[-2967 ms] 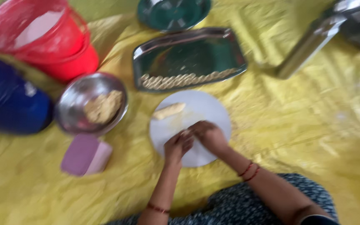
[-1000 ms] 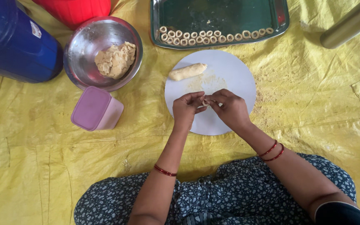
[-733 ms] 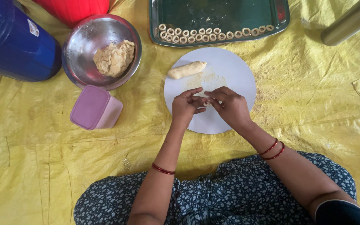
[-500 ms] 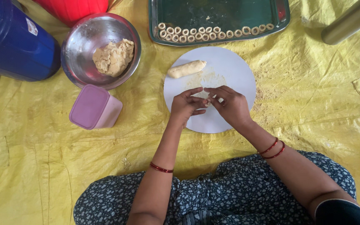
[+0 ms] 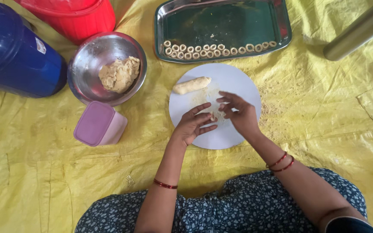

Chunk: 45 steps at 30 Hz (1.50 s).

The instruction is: The person rolls small pieces of dough into thin ropes on a white plate, then joins the ends to form rings. The finished rings are placed in a row on a metal tray. The person repeats this process multiple times.

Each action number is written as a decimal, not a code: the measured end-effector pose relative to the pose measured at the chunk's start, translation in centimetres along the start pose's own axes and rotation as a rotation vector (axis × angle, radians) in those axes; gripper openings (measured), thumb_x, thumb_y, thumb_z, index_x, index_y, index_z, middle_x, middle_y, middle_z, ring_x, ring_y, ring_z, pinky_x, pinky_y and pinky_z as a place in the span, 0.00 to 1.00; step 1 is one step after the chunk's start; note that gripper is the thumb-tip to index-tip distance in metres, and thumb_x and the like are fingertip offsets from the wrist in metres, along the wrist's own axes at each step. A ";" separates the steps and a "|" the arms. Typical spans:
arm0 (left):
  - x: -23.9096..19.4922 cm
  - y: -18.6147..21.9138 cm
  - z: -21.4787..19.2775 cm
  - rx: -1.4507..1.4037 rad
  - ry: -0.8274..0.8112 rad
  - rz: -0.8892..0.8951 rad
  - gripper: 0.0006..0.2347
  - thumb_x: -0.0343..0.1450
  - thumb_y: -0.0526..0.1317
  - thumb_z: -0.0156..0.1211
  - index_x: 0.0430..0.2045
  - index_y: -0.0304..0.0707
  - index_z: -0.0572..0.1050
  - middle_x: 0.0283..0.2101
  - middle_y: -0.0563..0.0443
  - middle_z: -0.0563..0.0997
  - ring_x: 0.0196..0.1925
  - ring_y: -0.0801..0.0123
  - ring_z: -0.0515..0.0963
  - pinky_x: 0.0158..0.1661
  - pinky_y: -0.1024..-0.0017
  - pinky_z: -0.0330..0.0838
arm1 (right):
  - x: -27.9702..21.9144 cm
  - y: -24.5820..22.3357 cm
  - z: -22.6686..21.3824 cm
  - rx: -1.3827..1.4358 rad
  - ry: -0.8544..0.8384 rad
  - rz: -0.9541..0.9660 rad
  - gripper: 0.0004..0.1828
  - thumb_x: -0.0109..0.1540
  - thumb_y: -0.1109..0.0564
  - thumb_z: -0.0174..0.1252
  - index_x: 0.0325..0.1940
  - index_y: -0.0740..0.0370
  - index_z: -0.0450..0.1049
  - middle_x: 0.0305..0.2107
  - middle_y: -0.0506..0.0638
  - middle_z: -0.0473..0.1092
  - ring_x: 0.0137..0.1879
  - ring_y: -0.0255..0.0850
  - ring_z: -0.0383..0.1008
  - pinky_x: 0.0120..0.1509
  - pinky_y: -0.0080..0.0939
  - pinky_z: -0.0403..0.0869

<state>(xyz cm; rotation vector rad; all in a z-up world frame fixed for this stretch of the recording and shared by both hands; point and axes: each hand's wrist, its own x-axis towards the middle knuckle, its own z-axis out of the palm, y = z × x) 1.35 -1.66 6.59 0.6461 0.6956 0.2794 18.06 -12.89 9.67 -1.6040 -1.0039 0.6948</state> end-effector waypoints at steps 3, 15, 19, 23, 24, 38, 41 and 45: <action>0.2 -0.6 -0.5 -0.013 -0.006 0.052 0.22 0.68 0.33 0.66 0.58 0.31 0.70 0.44 0.44 0.82 0.49 0.57 0.84 0.51 0.57 0.84 | 0.4 1.8 -0.5 0.121 0.005 0.078 0.24 0.63 0.71 0.51 0.64 0.63 0.70 0.47 0.50 0.78 0.44 0.34 0.80 0.42 0.33 0.80; 0.0 -0.4 -0.9 0.011 -0.052 0.108 0.18 0.72 0.34 0.61 0.58 0.35 0.71 0.46 0.47 0.80 0.55 0.57 0.82 0.53 0.54 0.83 | 0.7 4.3 0.0 0.225 -0.138 0.120 0.18 0.63 0.71 0.53 0.56 0.66 0.76 0.41 0.50 0.79 0.42 0.35 0.80 0.40 0.33 0.78; 0.0 -0.2 -0.3 0.088 0.012 0.116 0.17 0.72 0.33 0.60 0.57 0.34 0.71 0.46 0.46 0.82 0.53 0.59 0.83 0.51 0.58 0.84 | 0.7 4.0 0.3 0.199 -0.135 0.159 0.13 0.66 0.66 0.56 0.53 0.67 0.79 0.38 0.50 0.79 0.40 0.34 0.80 0.38 0.33 0.77; 0.0 -0.3 0.0 0.210 0.093 0.168 0.15 0.72 0.29 0.60 0.55 0.33 0.73 0.43 0.45 0.83 0.48 0.63 0.83 0.47 0.63 0.85 | 0.4 3.9 0.5 0.133 -0.149 0.132 0.16 0.62 0.66 0.58 0.53 0.65 0.80 0.38 0.49 0.81 0.40 0.32 0.79 0.38 0.32 0.77; 0.0 -0.4 0.0 0.230 0.103 0.176 0.14 0.72 0.29 0.61 0.53 0.31 0.74 0.42 0.44 0.83 0.46 0.63 0.84 0.46 0.64 0.85 | 0.3 3.9 0.6 0.117 -0.136 0.134 0.15 0.62 0.65 0.60 0.53 0.65 0.80 0.38 0.49 0.81 0.40 0.32 0.79 0.37 0.32 0.77; -0.7 -0.5 1.4 0.404 0.211 0.334 0.17 0.67 0.29 0.65 0.51 0.29 0.77 0.36 0.45 0.86 0.39 0.71 0.87 0.37 0.74 0.84 | -0.2 4.1 1.3 0.095 -0.079 0.134 0.13 0.62 0.65 0.63 0.50 0.67 0.81 0.39 0.50 0.81 0.41 0.33 0.79 0.38 0.32 0.76; -0.7 -0.6 1.8 0.476 0.274 0.360 0.17 0.67 0.30 0.69 0.50 0.28 0.77 0.34 0.43 0.86 0.35 0.71 0.84 0.35 0.76 0.81 | -0.1 4.5 1.1 0.067 -0.073 0.150 0.12 0.62 0.64 0.63 0.50 0.66 0.81 0.38 0.49 0.81 0.41 0.32 0.80 0.38 0.31 0.77; -0.4 -1.0 1.3 0.475 0.259 0.380 0.17 0.66 0.30 0.68 0.50 0.28 0.78 0.35 0.44 0.86 0.35 0.72 0.85 0.36 0.76 0.82 | -0.3 5.2 1.5 0.142 -0.086 0.140 0.13 0.62 0.64 0.64 0.51 0.66 0.80 0.39 0.49 0.81 0.43 0.32 0.80 0.39 0.32 0.77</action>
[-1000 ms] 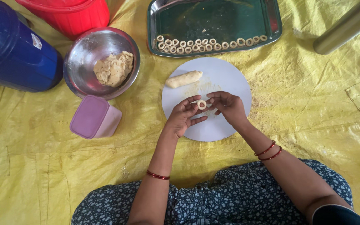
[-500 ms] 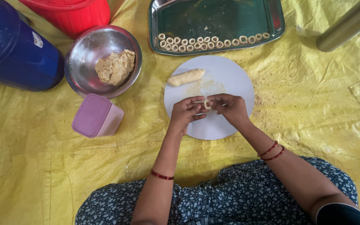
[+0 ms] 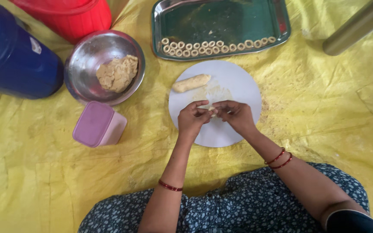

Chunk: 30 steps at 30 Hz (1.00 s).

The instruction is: The person rolls small pieces of dough into thin ropes on a white plate, then joins the ends to form rings. The finished rings are placed in a row on a metal tray. The person repeats this process multiple times.

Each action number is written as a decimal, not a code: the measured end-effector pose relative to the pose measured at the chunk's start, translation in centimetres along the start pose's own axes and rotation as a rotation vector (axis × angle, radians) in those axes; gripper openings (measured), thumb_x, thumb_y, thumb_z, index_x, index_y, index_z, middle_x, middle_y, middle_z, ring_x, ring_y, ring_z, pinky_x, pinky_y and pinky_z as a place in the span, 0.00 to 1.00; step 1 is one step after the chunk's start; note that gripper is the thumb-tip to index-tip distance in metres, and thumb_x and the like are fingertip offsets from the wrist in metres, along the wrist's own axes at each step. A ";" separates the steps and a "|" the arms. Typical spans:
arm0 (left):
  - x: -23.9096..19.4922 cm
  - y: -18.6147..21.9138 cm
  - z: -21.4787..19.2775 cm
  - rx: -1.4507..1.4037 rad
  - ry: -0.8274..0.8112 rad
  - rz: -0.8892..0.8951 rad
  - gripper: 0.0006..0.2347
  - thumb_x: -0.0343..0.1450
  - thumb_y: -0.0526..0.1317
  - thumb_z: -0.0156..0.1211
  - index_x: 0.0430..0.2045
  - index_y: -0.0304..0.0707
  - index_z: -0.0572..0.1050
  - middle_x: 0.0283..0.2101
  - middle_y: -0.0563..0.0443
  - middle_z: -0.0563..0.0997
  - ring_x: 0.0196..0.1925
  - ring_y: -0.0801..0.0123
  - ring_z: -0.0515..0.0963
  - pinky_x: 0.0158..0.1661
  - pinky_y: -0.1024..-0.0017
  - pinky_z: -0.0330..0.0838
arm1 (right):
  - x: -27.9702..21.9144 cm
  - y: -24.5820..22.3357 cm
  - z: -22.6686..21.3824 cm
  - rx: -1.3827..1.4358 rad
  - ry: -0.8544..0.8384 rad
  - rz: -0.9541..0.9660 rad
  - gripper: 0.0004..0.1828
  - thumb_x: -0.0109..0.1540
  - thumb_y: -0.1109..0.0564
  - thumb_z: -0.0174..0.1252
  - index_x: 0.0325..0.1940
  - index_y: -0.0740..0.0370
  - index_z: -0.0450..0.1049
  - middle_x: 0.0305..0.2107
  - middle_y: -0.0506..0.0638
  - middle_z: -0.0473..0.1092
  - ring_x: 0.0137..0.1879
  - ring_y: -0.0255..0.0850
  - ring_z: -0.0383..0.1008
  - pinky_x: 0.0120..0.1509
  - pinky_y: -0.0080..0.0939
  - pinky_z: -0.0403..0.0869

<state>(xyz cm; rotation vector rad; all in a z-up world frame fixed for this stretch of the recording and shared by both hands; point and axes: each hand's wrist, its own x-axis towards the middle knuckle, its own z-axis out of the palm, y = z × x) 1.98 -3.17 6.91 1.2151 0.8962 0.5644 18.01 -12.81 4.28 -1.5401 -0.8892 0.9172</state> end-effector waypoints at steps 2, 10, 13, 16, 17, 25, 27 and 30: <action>0.3 -0.3 -0.1 -0.056 -0.033 0.017 0.17 0.67 0.30 0.67 0.51 0.29 0.77 0.36 0.45 0.86 0.36 0.72 0.85 0.36 0.76 0.82 | 0.2 0.1 -0.2 -0.019 0.004 0.006 0.13 0.63 0.63 0.64 0.52 0.66 0.81 0.38 0.50 0.81 0.43 0.32 0.80 0.39 0.32 0.77; 1.0 -0.9 -0.9 -0.234 -0.097 -0.139 0.22 0.66 0.33 0.70 0.55 0.29 0.74 0.38 0.46 0.85 0.40 0.68 0.85 0.40 0.71 0.83 | 0.4 0.2 -0.1 0.057 -0.047 0.028 0.16 0.66 0.54 0.60 0.54 0.65 0.80 0.37 0.50 0.81 0.39 0.33 0.80 0.39 0.34 0.78; 0.8 -0.7 -1.0 -0.253 -0.116 -0.162 0.22 0.65 0.32 0.71 0.55 0.30 0.73 0.38 0.46 0.85 0.40 0.67 0.85 0.41 0.70 0.83 | 0.4 0.3 0.1 0.090 -0.082 0.072 0.17 0.65 0.54 0.61 0.55 0.66 0.79 0.36 0.51 0.81 0.38 0.34 0.80 0.39 0.34 0.78; 0.7 -0.4 -0.7 -0.218 -0.117 -0.162 0.22 0.65 0.33 0.71 0.55 0.30 0.74 0.38 0.46 0.86 0.41 0.66 0.86 0.42 0.70 0.82 | 0.4 0.3 -0.2 0.104 -0.096 0.082 0.18 0.64 0.55 0.61 0.55 0.67 0.79 0.37 0.50 0.81 0.38 0.34 0.80 0.39 0.34 0.78; 0.6 -0.4 -0.6 -0.195 -0.109 -0.162 0.22 0.65 0.33 0.71 0.55 0.30 0.74 0.38 0.46 0.86 0.41 0.66 0.86 0.41 0.69 0.82 | 0.4 0.3 -0.3 0.103 -0.099 0.081 0.18 0.64 0.55 0.62 0.55 0.66 0.79 0.38 0.50 0.81 0.38 0.34 0.80 0.39 0.33 0.78; 0.9 -0.8 -0.5 -0.230 -0.068 -0.214 0.13 0.72 0.40 0.63 0.48 0.31 0.80 0.40 0.48 0.86 0.40 0.67 0.85 0.41 0.67 0.83 | 0.2 -0.4 -0.3 0.063 -0.045 0.090 0.17 0.63 0.54 0.65 0.51 0.68 0.82 0.37 0.49 0.82 0.38 0.33 0.78 0.41 0.34 0.77; 1.1 -0.9 -0.6 -0.253 -0.060 -0.226 0.13 0.72 0.39 0.63 0.47 0.30 0.80 0.40 0.47 0.85 0.40 0.67 0.85 0.40 0.66 0.83 | 0.1 -0.6 -0.2 0.062 -0.046 0.065 0.17 0.63 0.54 0.65 0.50 0.68 0.82 0.37 0.49 0.82 0.38 0.32 0.78 0.41 0.34 0.77; 1.1 -1.1 -0.8 -0.255 -0.074 -0.212 0.13 0.69 0.35 0.66 0.47 0.31 0.79 0.39 0.47 0.84 0.40 0.67 0.85 0.41 0.67 0.84 | 0.1 -0.4 0.0 0.076 -0.057 0.045 0.17 0.62 0.54 0.65 0.51 0.67 0.81 0.38 0.47 0.81 0.39 0.30 0.78 0.41 0.33 0.77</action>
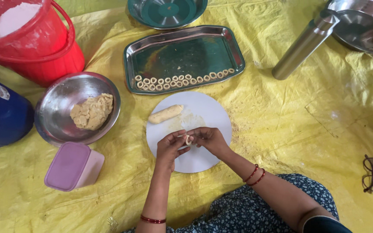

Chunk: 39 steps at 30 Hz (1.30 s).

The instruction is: The person rolls small pieces of dough into thin ropes on a white plate, then joins the ends to form rings. The finished rings are placed in a row on a metal tray. The person repeats this process multiple times.

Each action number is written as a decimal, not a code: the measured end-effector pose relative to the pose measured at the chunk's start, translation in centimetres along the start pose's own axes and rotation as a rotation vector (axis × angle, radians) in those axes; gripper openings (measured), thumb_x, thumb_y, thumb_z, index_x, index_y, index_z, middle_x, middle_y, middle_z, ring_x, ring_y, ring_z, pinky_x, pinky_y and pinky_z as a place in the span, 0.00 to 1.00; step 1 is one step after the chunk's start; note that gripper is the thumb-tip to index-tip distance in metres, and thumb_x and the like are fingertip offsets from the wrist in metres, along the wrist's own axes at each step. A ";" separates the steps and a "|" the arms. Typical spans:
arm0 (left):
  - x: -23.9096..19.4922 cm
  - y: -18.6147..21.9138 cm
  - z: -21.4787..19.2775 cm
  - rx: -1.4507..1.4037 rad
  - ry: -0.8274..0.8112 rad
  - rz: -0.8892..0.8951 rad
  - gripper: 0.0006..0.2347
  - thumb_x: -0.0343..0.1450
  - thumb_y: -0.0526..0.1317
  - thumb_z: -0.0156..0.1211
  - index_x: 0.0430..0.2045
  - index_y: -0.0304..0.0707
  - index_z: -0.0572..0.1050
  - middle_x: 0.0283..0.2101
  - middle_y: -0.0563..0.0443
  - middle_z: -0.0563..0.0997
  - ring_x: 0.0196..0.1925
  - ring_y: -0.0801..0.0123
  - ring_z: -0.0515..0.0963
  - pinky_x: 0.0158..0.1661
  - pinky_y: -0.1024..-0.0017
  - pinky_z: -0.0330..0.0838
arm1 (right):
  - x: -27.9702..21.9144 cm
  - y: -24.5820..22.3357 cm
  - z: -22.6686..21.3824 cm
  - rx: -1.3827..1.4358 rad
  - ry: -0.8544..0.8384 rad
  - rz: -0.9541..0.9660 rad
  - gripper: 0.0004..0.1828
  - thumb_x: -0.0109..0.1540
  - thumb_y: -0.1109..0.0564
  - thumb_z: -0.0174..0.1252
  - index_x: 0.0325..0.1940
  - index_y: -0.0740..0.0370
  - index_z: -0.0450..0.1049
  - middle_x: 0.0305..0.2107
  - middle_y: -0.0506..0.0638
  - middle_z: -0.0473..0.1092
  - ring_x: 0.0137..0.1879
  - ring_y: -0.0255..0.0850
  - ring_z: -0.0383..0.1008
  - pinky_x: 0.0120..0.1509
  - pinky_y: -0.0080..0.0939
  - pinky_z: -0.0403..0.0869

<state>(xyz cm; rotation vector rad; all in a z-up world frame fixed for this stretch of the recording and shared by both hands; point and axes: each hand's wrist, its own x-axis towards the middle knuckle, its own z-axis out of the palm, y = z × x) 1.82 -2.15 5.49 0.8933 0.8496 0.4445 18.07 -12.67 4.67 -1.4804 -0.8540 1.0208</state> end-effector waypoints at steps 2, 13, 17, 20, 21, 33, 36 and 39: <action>0.0 -0.1 -0.2 0.019 0.005 -0.005 0.15 0.68 0.35 0.68 0.49 0.35 0.77 0.38 0.47 0.83 0.40 0.67 0.85 0.40 0.68 0.83 | 0.0 0.3 0.1 0.018 -0.004 0.002 0.17 0.62 0.55 0.66 0.51 0.67 0.81 0.39 0.47 0.81 0.38 0.31 0.77 0.40 0.33 0.76; -0.1 -0.6 1.0 0.131 0.027 0.137 0.14 0.73 0.42 0.62 0.50 0.35 0.79 0.44 0.50 0.83 0.40 0.69 0.86 0.39 0.71 0.81 | 1.3 0.5 -1.9 -0.257 0.084 -0.019 0.12 0.61 0.60 0.65 0.49 0.62 0.83 0.34 0.47 0.82 0.35 0.31 0.79 0.40 0.33 0.78; -0.3 0.1 0.9 0.224 0.039 0.157 0.14 0.75 0.45 0.58 0.49 0.38 0.79 0.44 0.51 0.84 0.40 0.71 0.86 0.39 0.75 0.79 | 5.3 -0.2 -5.3 -0.333 0.091 -0.109 0.17 0.58 0.63 0.61 0.50 0.60 0.83 0.35 0.46 0.82 0.38 0.29 0.80 0.42 0.32 0.80; -0.2 0.4 0.8 0.324 0.080 0.161 0.13 0.74 0.44 0.58 0.48 0.40 0.80 0.42 0.52 0.86 0.39 0.73 0.85 0.37 0.76 0.76 | 11.4 -1.1 -8.7 -0.713 0.319 -0.319 0.07 0.61 0.58 0.69 0.43 0.58 0.84 0.34 0.50 0.81 0.34 0.35 0.79 0.42 0.38 0.77; -0.2 0.3 0.7 0.341 0.081 0.158 0.12 0.75 0.43 0.58 0.48 0.40 0.80 0.41 0.53 0.86 0.39 0.74 0.85 0.36 0.77 0.75 | 13.8 -1.4 -9.8 -0.766 0.387 -0.297 0.09 0.63 0.54 0.73 0.40 0.60 0.82 0.32 0.50 0.81 0.34 0.36 0.79 0.42 0.40 0.76; 0.6 -0.9 -0.4 0.354 0.071 0.220 0.10 0.75 0.33 0.55 0.48 0.35 0.80 0.39 0.51 0.85 0.37 0.73 0.85 0.41 0.77 0.78 | 30.3 2.6 -12.9 -0.955 0.398 -0.360 0.05 0.59 0.56 0.71 0.39 0.50 0.86 0.31 0.50 0.79 0.36 0.48 0.80 0.46 0.44 0.79; 0.4 -0.7 -0.2 0.374 0.072 0.214 0.10 0.75 0.34 0.55 0.48 0.36 0.79 0.40 0.51 0.86 0.36 0.73 0.85 0.40 0.77 0.78 | 31.0 3.5 -12.8 -0.990 0.395 -0.276 0.04 0.60 0.57 0.68 0.37 0.48 0.86 0.32 0.49 0.80 0.36 0.48 0.80 0.47 0.44 0.79; 0.2 -0.4 0.1 0.395 0.075 0.187 0.10 0.75 0.35 0.55 0.48 0.36 0.79 0.40 0.52 0.86 0.36 0.73 0.85 0.40 0.77 0.77 | 31.3 4.0 -12.7 -0.996 0.408 -0.209 0.06 0.60 0.57 0.66 0.37 0.47 0.87 0.32 0.49 0.80 0.37 0.48 0.80 0.48 0.45 0.79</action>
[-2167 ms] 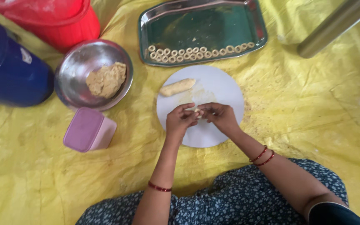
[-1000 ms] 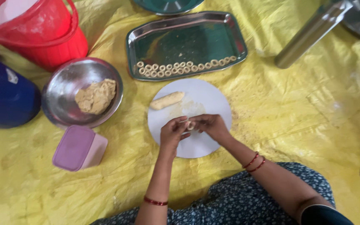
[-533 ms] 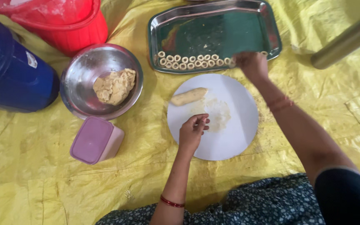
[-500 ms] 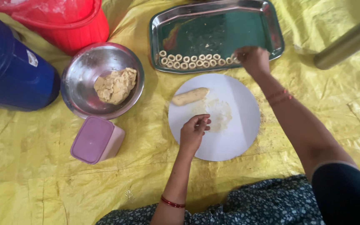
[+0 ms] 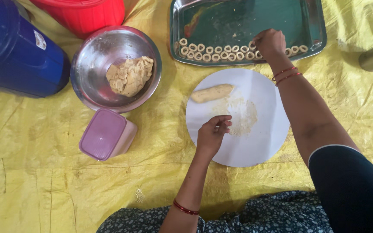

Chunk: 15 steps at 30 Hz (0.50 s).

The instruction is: The person rolls small pieces of dough into thin ropes on a white plate, then joins the ends to form rings. The finished rings are placed in a row on a metal tray. The person repeats this process multiple times.

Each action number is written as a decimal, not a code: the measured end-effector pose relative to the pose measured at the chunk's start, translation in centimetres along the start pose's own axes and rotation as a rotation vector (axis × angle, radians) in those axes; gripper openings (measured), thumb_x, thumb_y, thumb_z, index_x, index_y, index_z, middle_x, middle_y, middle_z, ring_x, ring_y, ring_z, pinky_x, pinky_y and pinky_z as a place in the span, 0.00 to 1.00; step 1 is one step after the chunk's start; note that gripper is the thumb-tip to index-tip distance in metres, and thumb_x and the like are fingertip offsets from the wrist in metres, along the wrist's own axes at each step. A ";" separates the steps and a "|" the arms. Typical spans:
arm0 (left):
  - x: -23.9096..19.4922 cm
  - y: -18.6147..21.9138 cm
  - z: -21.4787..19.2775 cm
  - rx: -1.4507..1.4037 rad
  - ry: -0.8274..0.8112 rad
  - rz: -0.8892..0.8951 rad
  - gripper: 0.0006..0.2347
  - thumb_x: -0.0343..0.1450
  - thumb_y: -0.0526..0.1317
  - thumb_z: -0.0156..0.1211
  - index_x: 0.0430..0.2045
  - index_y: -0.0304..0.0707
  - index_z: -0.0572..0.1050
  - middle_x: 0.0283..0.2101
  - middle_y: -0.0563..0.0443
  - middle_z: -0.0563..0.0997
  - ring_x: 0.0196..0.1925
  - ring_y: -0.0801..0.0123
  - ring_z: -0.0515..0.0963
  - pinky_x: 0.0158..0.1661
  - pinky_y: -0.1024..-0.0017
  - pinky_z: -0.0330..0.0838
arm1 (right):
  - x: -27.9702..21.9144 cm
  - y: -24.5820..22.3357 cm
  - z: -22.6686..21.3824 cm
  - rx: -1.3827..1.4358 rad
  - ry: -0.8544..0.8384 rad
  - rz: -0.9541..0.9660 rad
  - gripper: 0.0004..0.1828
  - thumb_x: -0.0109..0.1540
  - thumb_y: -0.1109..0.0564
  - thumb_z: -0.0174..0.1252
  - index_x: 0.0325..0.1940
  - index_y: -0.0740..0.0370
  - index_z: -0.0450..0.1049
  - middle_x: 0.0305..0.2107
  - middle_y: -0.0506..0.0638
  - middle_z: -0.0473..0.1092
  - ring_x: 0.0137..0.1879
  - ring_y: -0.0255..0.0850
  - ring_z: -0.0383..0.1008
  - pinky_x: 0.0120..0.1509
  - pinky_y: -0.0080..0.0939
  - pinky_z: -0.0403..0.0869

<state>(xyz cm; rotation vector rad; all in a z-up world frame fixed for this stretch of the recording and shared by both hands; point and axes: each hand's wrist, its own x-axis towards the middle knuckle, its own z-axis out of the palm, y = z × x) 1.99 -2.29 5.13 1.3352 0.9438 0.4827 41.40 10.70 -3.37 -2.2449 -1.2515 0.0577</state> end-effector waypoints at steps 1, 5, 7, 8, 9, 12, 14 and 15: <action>-0.1 0.2 0.0 0.008 -0.001 -0.008 0.10 0.75 0.35 0.56 0.48 0.37 0.79 0.40 0.52 0.86 0.37 0.74 0.85 0.41 0.77 0.78 | 0.0 0.0 0.1 -0.001 -0.003 0.017 0.07 0.60 0.57 0.66 0.37 0.46 0.87 0.32 0.49 0.80 0.38 0.48 0.81 0.48 0.46 0.79; -0.1 0.8 0.0 0.050 0.000 -0.054 0.11 0.75 0.36 0.55 0.48 0.38 0.80 0.40 0.53 0.86 0.37 0.75 0.85 0.40 0.77 0.77 | 0.1 0.1 0.3 -0.079 -0.041 0.051 0.05 0.59 0.56 0.68 0.37 0.46 0.87 0.33 0.52 0.79 0.39 0.49 0.80 0.48 0.47 0.78; -0.2 0.9 -0.1 0.033 0.000 -0.056 0.11 0.75 0.35 0.55 0.49 0.38 0.80 0.40 0.53 0.86 0.37 0.75 0.85 0.41 0.77 0.77 | 0.2 0.0 0.2 -0.070 -0.080 0.099 0.06 0.59 0.56 0.67 0.37 0.45 0.87 0.34 0.50 0.80 0.40 0.48 0.81 0.48 0.46 0.78; -0.2 0.9 -0.1 0.024 0.000 -0.057 0.11 0.75 0.35 0.55 0.49 0.38 0.80 0.40 0.53 0.86 0.37 0.75 0.85 0.41 0.77 0.78 | 0.2 0.0 0.1 -0.080 -0.081 0.083 0.05 0.59 0.56 0.68 0.37 0.45 0.87 0.34 0.50 0.80 0.40 0.48 0.81 0.49 0.46 0.78; -0.3 0.9 -0.1 0.026 0.001 -0.062 0.11 0.75 0.35 0.55 0.48 0.39 0.80 0.40 0.54 0.86 0.37 0.75 0.85 0.41 0.77 0.77 | 0.2 -0.1 0.0 -0.089 -0.083 0.067 0.04 0.59 0.55 0.69 0.37 0.45 0.87 0.34 0.51 0.80 0.40 0.48 0.80 0.49 0.46 0.78; -0.2 0.8 0.0 0.048 -0.007 -0.054 0.10 0.75 0.34 0.54 0.46 0.38 0.80 0.38 0.54 0.86 0.37 0.75 0.85 0.41 0.77 0.77 | 0.4 -0.2 -0.3 -0.158 -0.099 0.059 0.05 0.57 0.54 0.71 0.36 0.42 0.87 0.33 0.50 0.79 0.39 0.48 0.80 0.48 0.46 0.78; -0.2 0.6 -0.1 0.085 -0.022 -0.027 0.09 0.75 0.33 0.53 0.42 0.36 0.81 0.36 0.53 0.86 0.38 0.76 0.85 0.42 0.77 0.78 | 0.4 -0.3 -0.2 -0.202 -0.099 0.059 0.06 0.55 0.52 0.73 0.36 0.41 0.86 0.33 0.48 0.80 0.39 0.48 0.80 0.47 0.46 0.77; -0.2 0.6 -0.2 0.070 -0.028 -0.030 0.09 0.75 0.32 0.52 0.41 0.36 0.82 0.35 0.52 0.86 0.37 0.75 0.85 0.42 0.77 0.78 | 0.4 -0.2 -0.1 -0.216 -0.090 0.056 0.07 0.55 0.51 0.74 0.36 0.41 0.86 0.33 0.48 0.80 0.39 0.48 0.80 0.47 0.46 0.77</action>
